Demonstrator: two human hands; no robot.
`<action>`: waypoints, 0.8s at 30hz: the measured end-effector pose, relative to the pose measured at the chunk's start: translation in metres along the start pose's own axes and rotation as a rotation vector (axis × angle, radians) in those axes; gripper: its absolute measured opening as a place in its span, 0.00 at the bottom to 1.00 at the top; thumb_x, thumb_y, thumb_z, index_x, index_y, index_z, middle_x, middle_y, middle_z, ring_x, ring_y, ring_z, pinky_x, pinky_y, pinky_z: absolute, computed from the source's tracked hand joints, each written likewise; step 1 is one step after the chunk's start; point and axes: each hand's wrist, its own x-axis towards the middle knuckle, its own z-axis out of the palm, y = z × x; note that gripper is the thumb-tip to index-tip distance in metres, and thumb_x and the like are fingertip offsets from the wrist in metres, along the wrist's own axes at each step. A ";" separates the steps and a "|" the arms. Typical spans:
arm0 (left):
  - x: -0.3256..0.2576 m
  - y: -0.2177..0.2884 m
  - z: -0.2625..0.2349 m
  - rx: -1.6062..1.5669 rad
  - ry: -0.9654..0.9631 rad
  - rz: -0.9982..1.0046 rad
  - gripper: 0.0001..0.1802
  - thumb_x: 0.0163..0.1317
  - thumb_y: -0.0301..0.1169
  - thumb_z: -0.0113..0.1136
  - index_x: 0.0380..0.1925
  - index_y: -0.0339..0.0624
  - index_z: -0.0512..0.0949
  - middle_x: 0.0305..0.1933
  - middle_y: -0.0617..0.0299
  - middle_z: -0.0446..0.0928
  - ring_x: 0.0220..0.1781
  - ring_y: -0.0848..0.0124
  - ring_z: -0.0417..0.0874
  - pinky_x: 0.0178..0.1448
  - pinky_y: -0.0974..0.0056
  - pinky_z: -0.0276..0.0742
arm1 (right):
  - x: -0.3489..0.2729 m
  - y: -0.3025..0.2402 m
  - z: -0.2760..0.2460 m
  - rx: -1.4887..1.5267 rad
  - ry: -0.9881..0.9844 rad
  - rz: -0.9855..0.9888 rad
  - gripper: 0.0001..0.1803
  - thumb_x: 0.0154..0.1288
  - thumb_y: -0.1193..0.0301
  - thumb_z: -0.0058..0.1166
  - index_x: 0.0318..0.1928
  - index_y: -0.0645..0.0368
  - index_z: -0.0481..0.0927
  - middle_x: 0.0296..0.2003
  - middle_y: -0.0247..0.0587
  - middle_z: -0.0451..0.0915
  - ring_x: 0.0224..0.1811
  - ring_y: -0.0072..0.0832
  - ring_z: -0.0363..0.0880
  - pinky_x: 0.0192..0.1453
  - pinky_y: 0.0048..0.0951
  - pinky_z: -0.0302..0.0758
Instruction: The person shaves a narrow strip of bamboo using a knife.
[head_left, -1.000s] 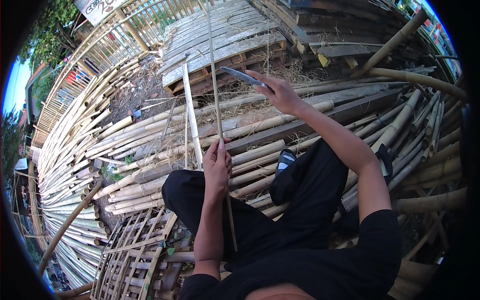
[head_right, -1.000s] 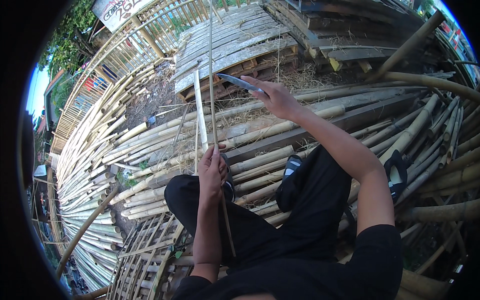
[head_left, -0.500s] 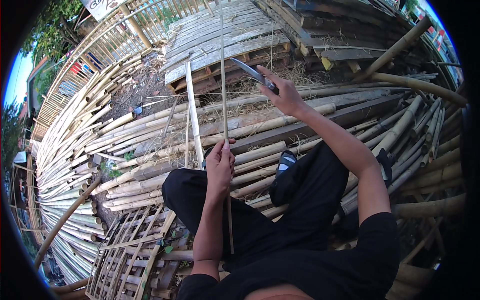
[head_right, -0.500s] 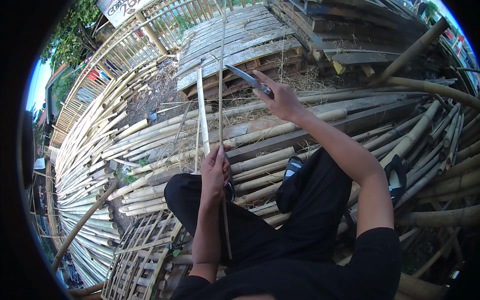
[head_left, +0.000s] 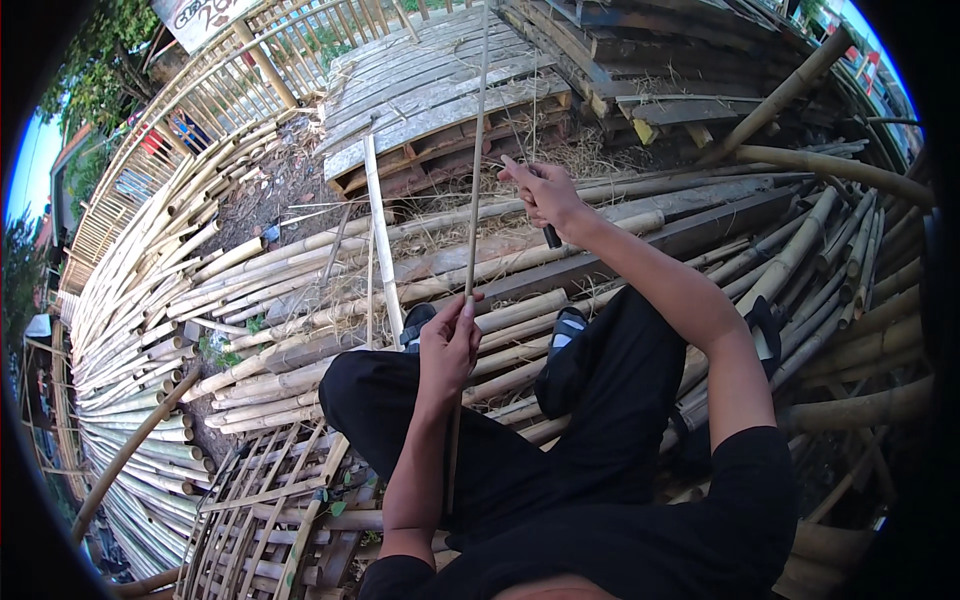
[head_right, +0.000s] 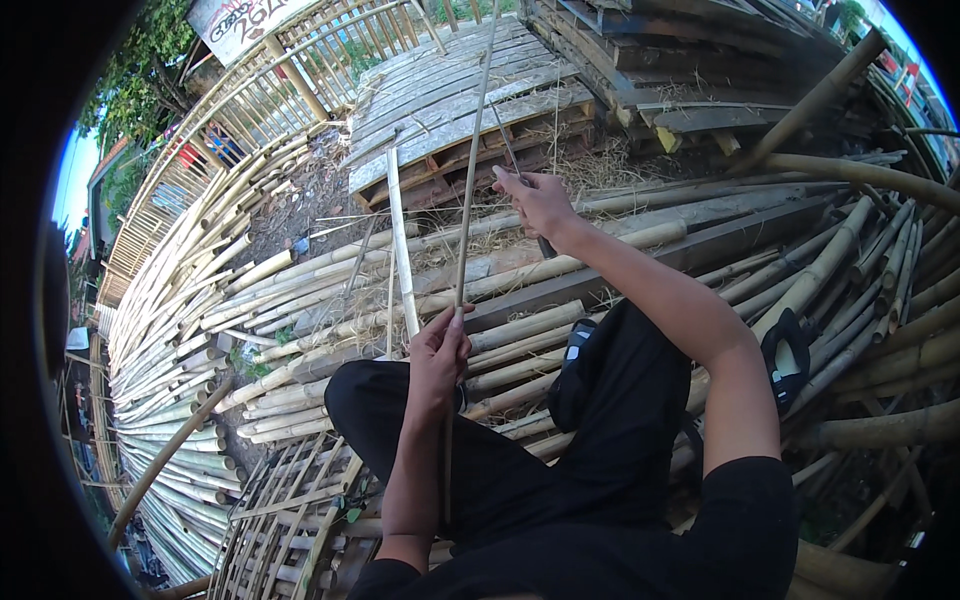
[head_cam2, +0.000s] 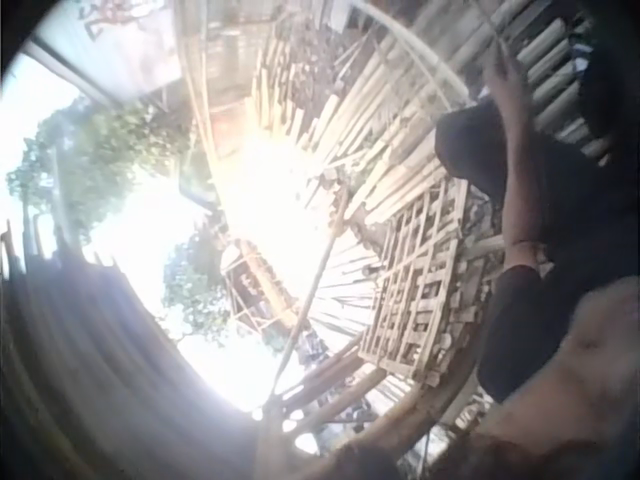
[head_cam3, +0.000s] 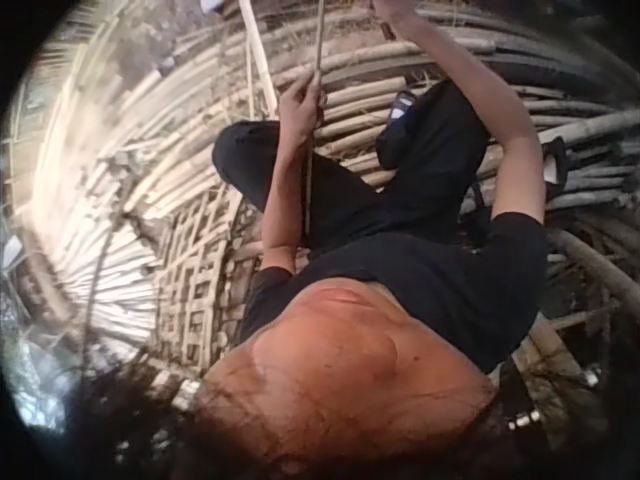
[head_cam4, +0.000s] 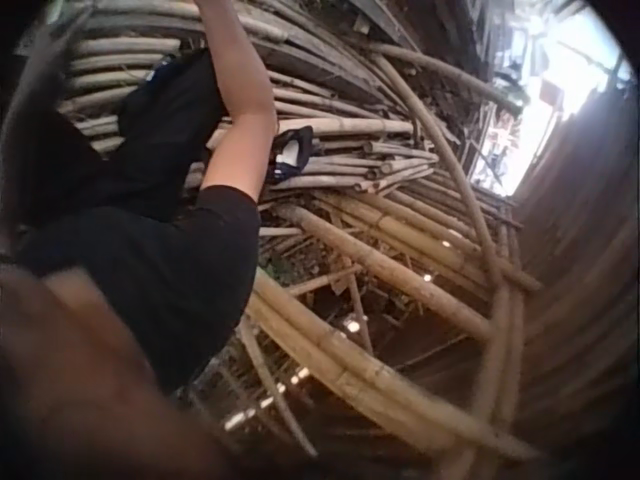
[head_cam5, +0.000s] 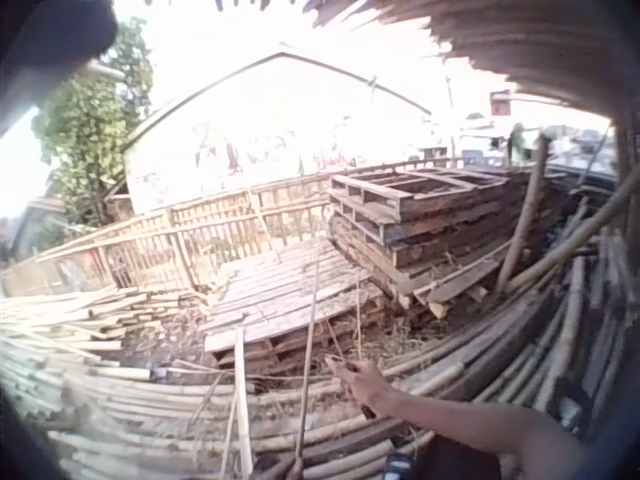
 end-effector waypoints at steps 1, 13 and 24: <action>-0.002 0.002 0.001 -0.021 -0.010 -0.023 0.14 0.74 0.32 0.48 0.53 0.38 0.76 0.17 0.74 0.63 0.15 0.87 0.58 0.18 0.76 0.51 | -0.001 -0.002 0.002 0.051 -0.007 0.005 0.19 0.68 0.53 0.57 0.40 0.57 0.78 0.15 0.18 0.58 0.11 0.10 0.52 0.14 0.20 0.50; -0.003 -0.001 0.003 -0.138 -0.139 -0.122 0.18 0.75 0.39 0.45 0.55 0.39 0.72 0.20 0.71 0.67 0.13 0.85 0.59 0.16 0.77 0.55 | -0.014 0.011 0.026 0.075 -0.136 0.053 0.12 0.69 0.61 0.57 0.34 0.56 0.75 0.14 0.20 0.60 0.11 0.10 0.54 0.13 0.19 0.51; 0.003 -0.011 0.001 0.102 0.093 0.086 0.14 0.74 0.33 0.49 0.49 0.36 0.79 0.20 0.75 0.60 0.22 0.85 0.57 0.25 0.74 0.53 | -0.029 0.010 0.021 -0.925 -0.222 -0.542 0.23 0.74 0.55 0.43 0.35 0.65 0.76 0.19 0.50 0.73 0.21 0.43 0.73 0.30 0.42 0.66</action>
